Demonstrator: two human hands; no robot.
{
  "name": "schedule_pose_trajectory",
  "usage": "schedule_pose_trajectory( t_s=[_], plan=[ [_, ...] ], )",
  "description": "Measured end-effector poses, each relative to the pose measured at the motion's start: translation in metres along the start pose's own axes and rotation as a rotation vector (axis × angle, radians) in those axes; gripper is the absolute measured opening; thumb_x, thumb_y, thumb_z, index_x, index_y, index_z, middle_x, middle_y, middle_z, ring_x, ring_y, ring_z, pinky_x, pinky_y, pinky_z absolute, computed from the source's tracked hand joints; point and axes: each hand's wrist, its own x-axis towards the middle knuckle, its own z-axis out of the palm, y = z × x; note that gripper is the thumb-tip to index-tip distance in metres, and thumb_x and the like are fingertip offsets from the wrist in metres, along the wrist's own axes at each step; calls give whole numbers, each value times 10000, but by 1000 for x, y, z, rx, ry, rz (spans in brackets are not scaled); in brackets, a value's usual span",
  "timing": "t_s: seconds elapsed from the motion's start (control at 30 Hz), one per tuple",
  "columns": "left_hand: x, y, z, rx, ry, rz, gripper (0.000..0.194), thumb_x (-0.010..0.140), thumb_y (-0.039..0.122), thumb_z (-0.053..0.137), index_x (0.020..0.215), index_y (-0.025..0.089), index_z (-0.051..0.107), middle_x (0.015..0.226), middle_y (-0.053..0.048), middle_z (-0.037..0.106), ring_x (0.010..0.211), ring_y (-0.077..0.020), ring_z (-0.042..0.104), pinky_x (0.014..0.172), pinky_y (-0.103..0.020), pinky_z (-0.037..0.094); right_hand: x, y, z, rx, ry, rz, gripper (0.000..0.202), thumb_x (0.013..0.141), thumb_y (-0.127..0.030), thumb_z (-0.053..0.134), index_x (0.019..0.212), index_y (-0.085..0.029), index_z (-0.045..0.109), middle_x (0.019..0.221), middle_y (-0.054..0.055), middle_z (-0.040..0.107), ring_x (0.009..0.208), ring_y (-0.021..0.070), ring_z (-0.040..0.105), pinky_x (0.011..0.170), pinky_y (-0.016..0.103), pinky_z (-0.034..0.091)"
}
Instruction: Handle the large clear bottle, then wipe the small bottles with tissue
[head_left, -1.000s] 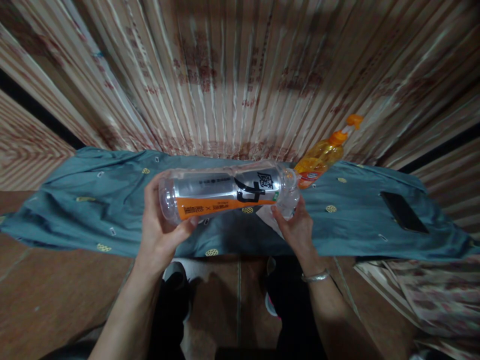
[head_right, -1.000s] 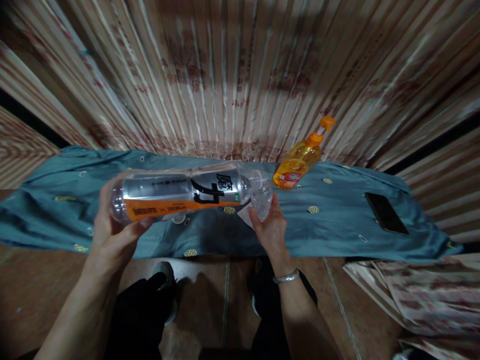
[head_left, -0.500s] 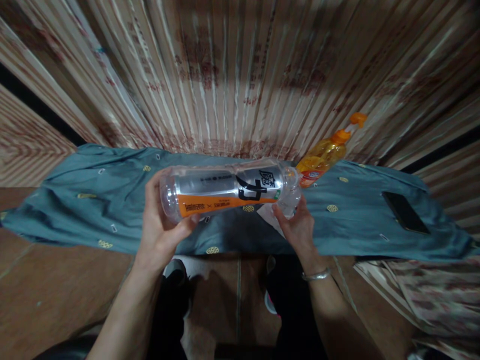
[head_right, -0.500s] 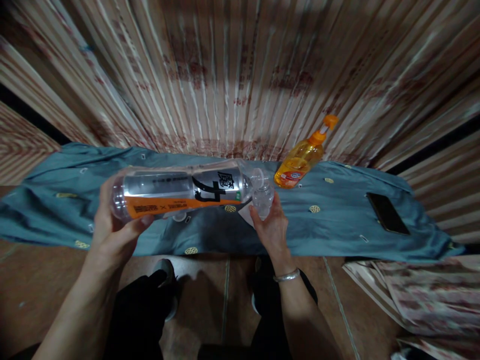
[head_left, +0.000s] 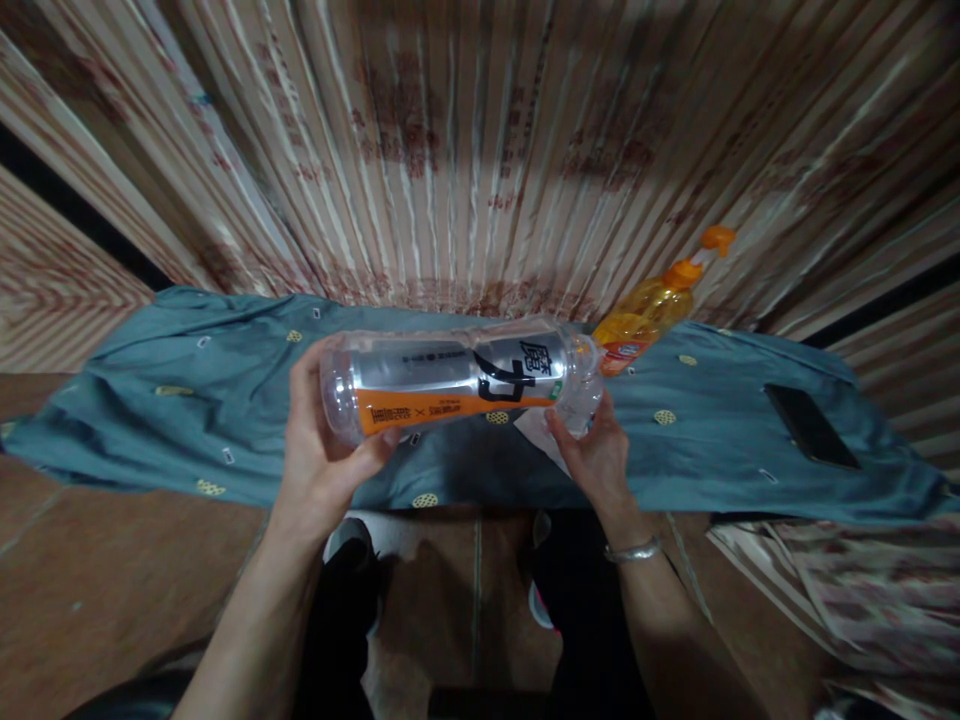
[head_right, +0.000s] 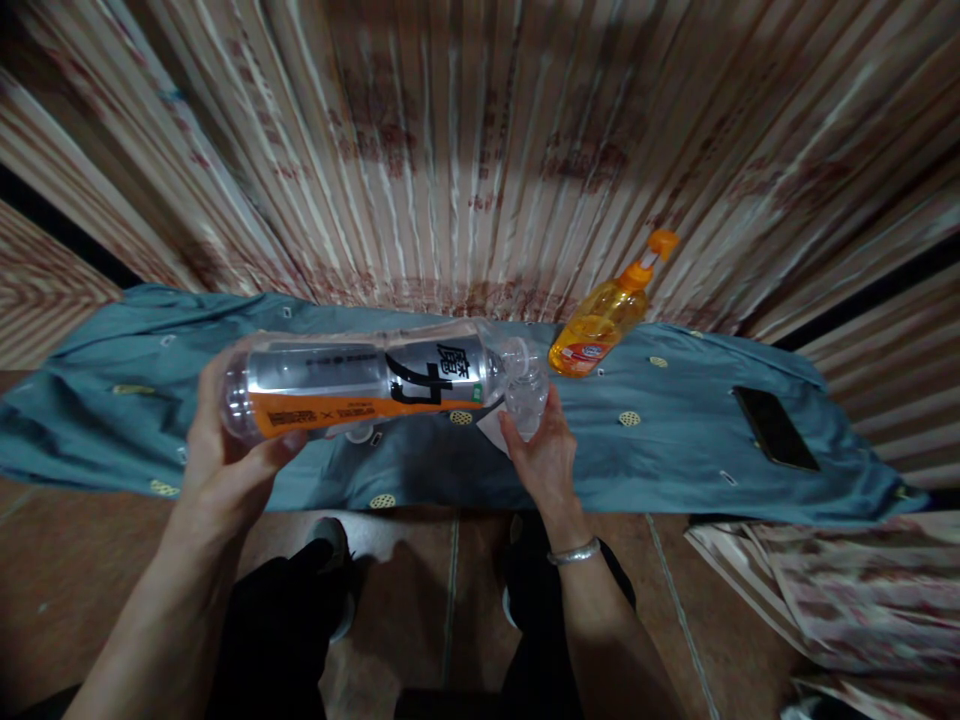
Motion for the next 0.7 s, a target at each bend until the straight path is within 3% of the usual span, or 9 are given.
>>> schedule_pose_trajectory(
  t_s=[0.3, 0.7],
  plan=[
    [1, 3, 2, -24, 15, 24, 840, 560, 408, 924, 1326, 313, 593, 1322, -26, 607, 1208, -217, 579, 1001, -305, 487, 0, 0, 0, 20, 23, -26, 851, 817, -656, 579, 1425, -67, 490, 1218, 245, 721, 1102, 384, 711, 904, 508, 578],
    [0, 4, 2, -22, 39, -14, 868, 528, 409, 936, 1312, 284, 585, 1359, -48, 595, 1224, -246, 573, 1046, -372, 477, 0, 3, 2, 22, 16, -15, 848, 808, -655, 594, 1408, -61, 508, 1185, 249, 727, 1075, 396, 715, 884, 526, 577]
  ],
)
